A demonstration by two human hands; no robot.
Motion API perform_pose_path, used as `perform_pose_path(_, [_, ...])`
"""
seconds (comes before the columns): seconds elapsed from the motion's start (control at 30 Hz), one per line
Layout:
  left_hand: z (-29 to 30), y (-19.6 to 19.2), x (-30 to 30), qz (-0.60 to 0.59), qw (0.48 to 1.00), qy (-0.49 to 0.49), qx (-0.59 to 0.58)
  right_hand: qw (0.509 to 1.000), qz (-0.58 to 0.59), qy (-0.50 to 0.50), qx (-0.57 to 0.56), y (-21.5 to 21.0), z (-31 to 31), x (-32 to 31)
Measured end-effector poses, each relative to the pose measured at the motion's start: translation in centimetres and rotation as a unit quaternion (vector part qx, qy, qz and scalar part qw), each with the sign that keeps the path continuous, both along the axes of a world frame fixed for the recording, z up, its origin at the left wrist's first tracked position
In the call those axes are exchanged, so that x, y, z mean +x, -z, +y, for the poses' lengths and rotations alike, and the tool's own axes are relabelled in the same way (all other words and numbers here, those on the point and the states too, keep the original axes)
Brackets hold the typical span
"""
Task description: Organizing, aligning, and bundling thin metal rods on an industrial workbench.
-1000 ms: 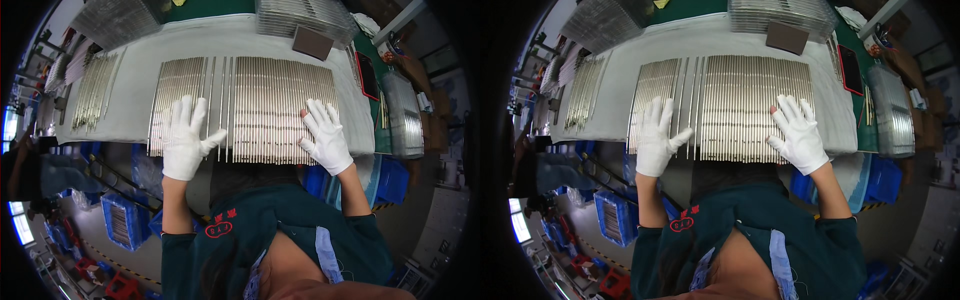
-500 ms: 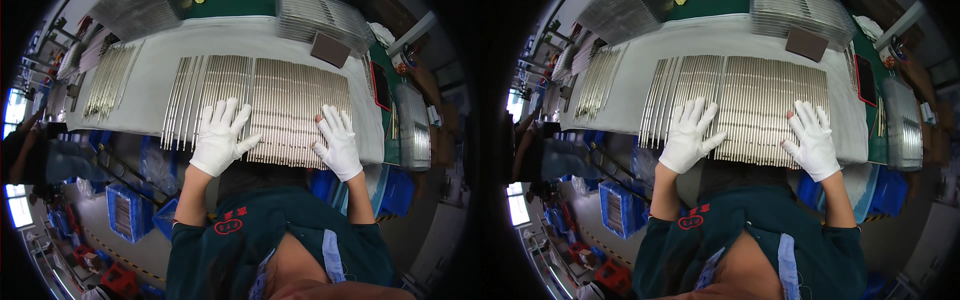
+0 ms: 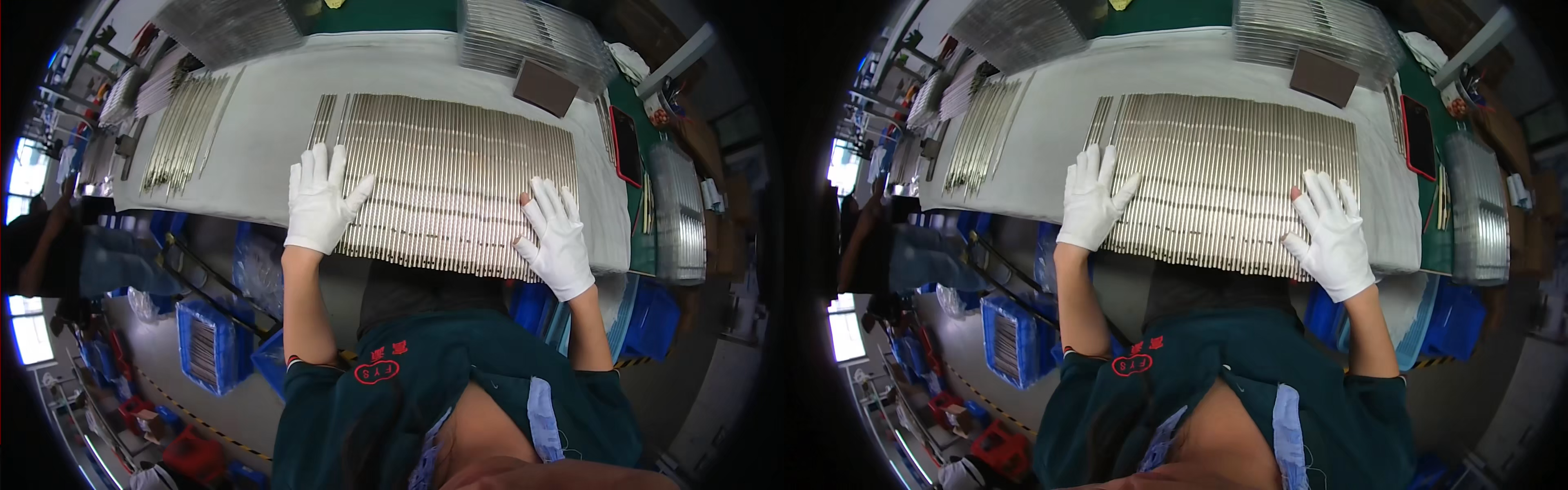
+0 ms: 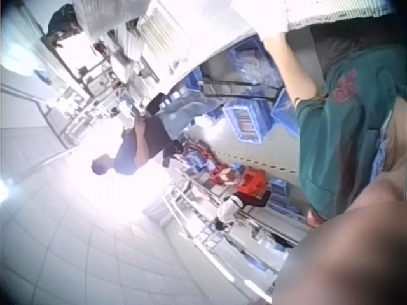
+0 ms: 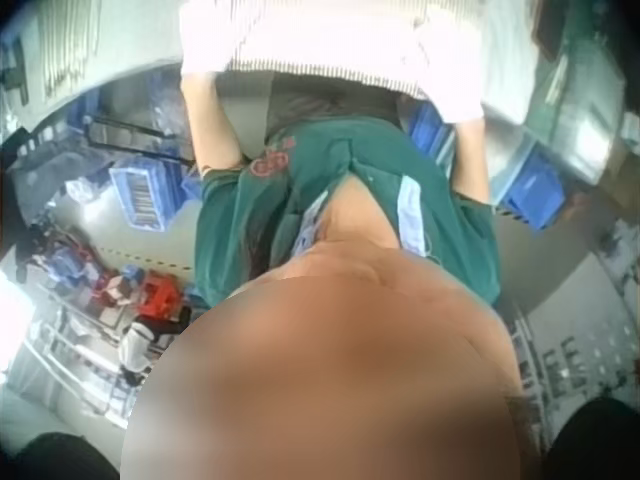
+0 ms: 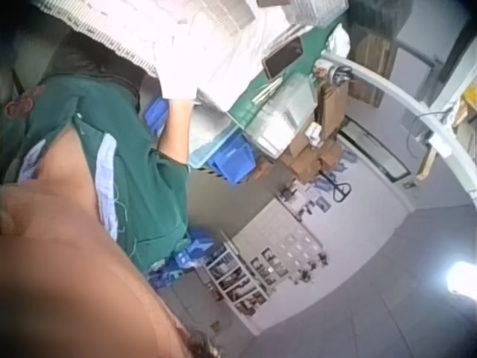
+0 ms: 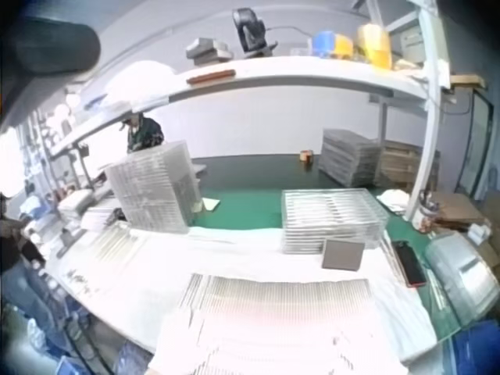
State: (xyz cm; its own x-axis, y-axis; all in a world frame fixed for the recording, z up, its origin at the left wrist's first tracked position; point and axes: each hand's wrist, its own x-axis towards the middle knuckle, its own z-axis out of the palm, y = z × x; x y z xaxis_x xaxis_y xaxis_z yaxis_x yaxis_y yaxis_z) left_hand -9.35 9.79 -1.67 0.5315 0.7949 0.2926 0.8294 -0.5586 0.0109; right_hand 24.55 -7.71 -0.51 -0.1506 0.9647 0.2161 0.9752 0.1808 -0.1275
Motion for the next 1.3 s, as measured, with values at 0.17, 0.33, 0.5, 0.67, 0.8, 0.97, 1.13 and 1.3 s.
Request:
perform_pose_path(0.17, [-2.7, -0.6, 3.5, -0.031, 0.997, 0.062, -0.026, 1.000, -0.008, 0.001, 0.007, 0.3, 0.1, 0.0])
perform_pose_path(0.33, [-5.8, -1.1, 6.0, -0.062, 0.985, 0.161, -0.026, 0.999, -0.026, -0.009, 0.033, 0.9, 0.0, 0.2])
perform_pose_path(0.5, [-9.8, -0.9, 7.7, -0.124, 0.966, 0.228, -0.007, 0.998, -0.033, -0.054, 0.021, 0.6, -0.1, -1.0])
perform_pose_path(0.67, [-13.4, -1.4, 7.8, -0.114, 0.964, 0.236, -0.034, 0.993, 0.001, -0.115, 0.034, 0.0, -1.5, -5.2])
perform_pose_path(0.8, [-15.4, -1.9, 6.3, -0.097, 0.959, 0.261, -0.060, 0.990, 0.052, -0.124, 0.031, -0.7, -4.2, -7.3])
perform_pose_path(0.97, [-17.3, -1.2, 2.9, -0.119, 0.953, 0.262, -0.099, 0.975, 0.136, -0.175, 0.020, -0.9, -7.1, -7.4])
perform_pose_path(1.13, [-19.1, 1.9, -2.1, -0.146, 0.976, 0.150, -0.063, 0.996, 0.039, -0.046, 0.072, -1.2, -7.3, -3.9])
perform_pose_path(1.3, [-19.3, 3.3, -4.5, -0.145, 0.984, 0.074, -0.070, 0.999, -0.016, 0.036, 0.033, -0.2, -6.6, -1.8])
